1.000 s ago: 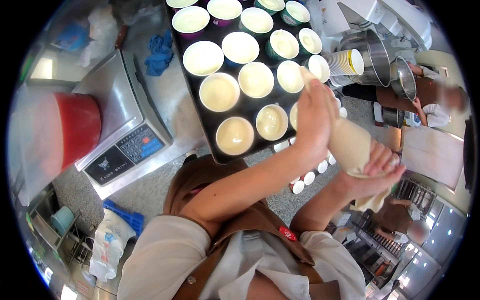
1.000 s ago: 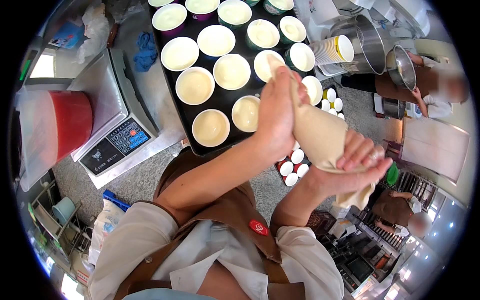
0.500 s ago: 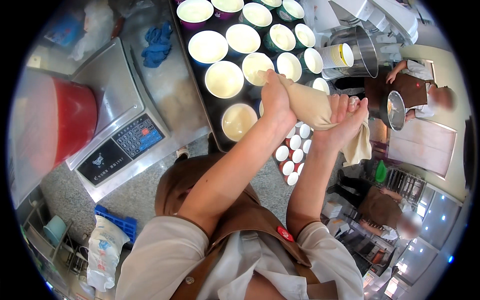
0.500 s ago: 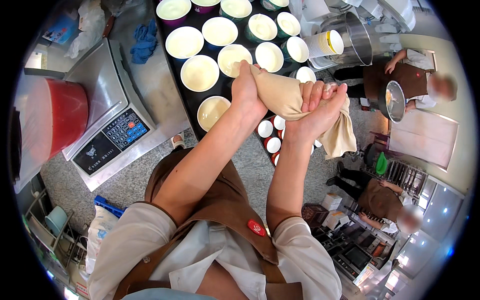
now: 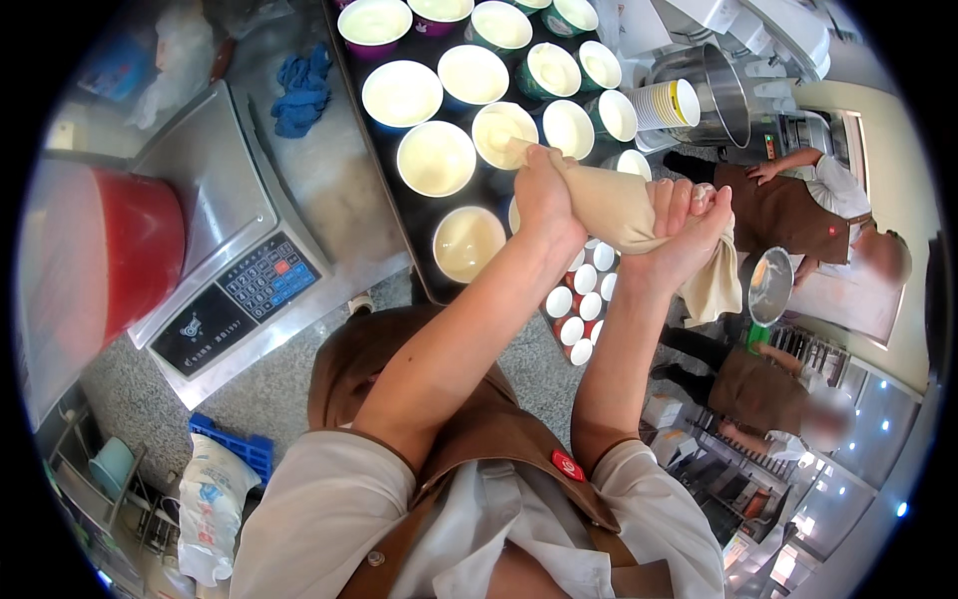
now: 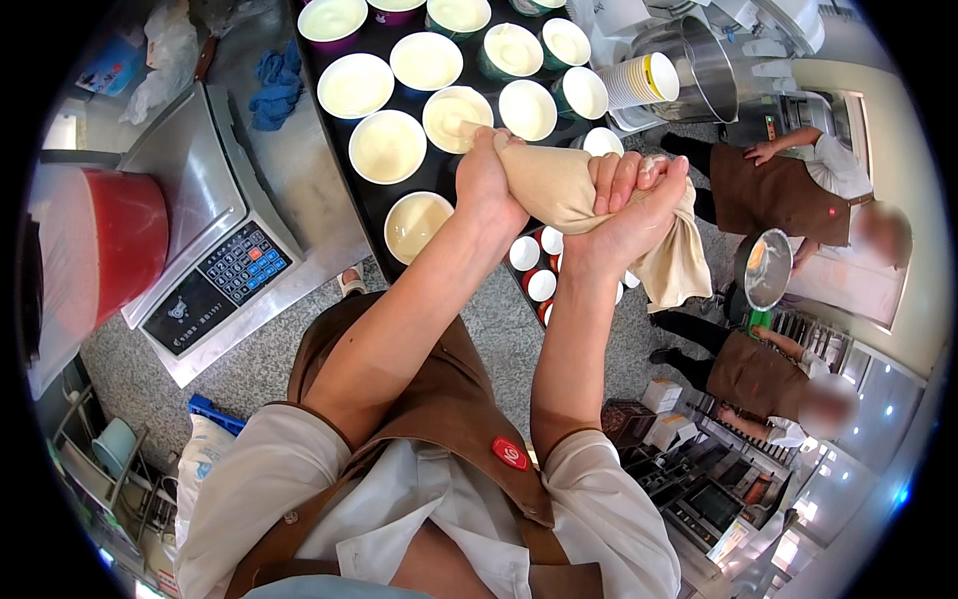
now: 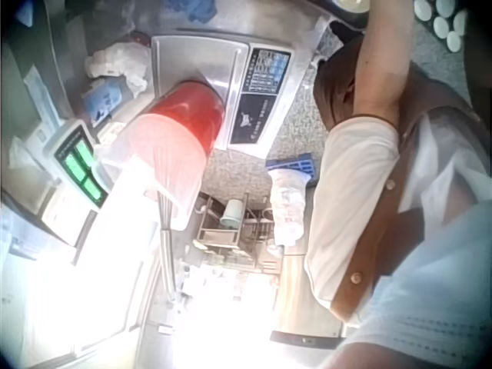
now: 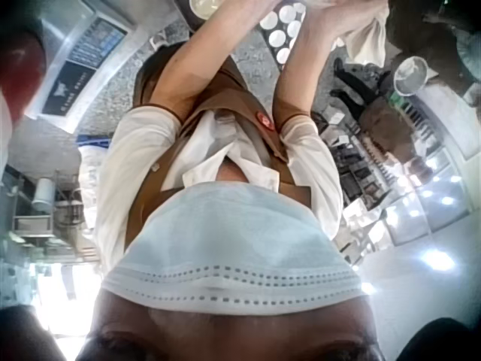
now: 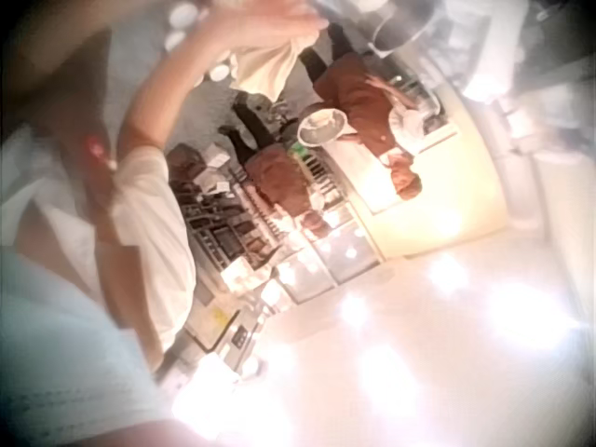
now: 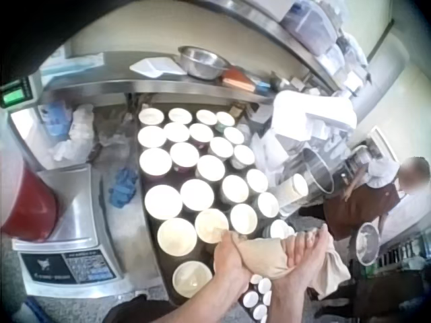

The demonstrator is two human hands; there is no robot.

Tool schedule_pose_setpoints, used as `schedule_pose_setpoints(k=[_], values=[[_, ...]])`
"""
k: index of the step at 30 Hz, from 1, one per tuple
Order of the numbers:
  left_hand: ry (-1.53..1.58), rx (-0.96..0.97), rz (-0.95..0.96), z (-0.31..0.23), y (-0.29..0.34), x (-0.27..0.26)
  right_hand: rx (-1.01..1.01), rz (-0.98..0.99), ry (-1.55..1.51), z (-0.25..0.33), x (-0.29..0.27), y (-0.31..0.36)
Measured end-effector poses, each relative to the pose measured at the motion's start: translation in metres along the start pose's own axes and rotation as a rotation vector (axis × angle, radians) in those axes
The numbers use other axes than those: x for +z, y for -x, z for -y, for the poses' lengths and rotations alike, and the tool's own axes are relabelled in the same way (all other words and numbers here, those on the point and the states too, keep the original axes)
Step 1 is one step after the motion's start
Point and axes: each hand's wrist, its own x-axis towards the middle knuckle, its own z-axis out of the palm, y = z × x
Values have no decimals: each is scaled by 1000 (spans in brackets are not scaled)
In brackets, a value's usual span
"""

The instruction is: The person fills paper cupcake liners with batter using a piping bag, then arranges the filled cups on a baking tray. They carry the tray to an oven, open the door, and place the tray inside before closing the oven.

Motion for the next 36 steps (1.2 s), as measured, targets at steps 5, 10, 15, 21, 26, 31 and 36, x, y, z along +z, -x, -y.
schedule_pose_setpoints(k=[5,10,15,21,26,31,36], values=[[-11,4,47,1,7,4,-34,-8,-49,8,0,4],[10,-19,98,-2,17,9,-96,20,-31,14,5,15],[-27,-39,116,-1,20,3,-165,-39,29,19,11,24],[-4,-5,354,-18,52,3,-169,176,-67,35,37,50],[54,48,223,-44,56,-17,-56,183,-45,8,42,60],[102,21,49,-59,45,-33,62,169,-49,-19,43,56],[85,49,50,-57,35,-41,110,108,-3,-26,47,55]])
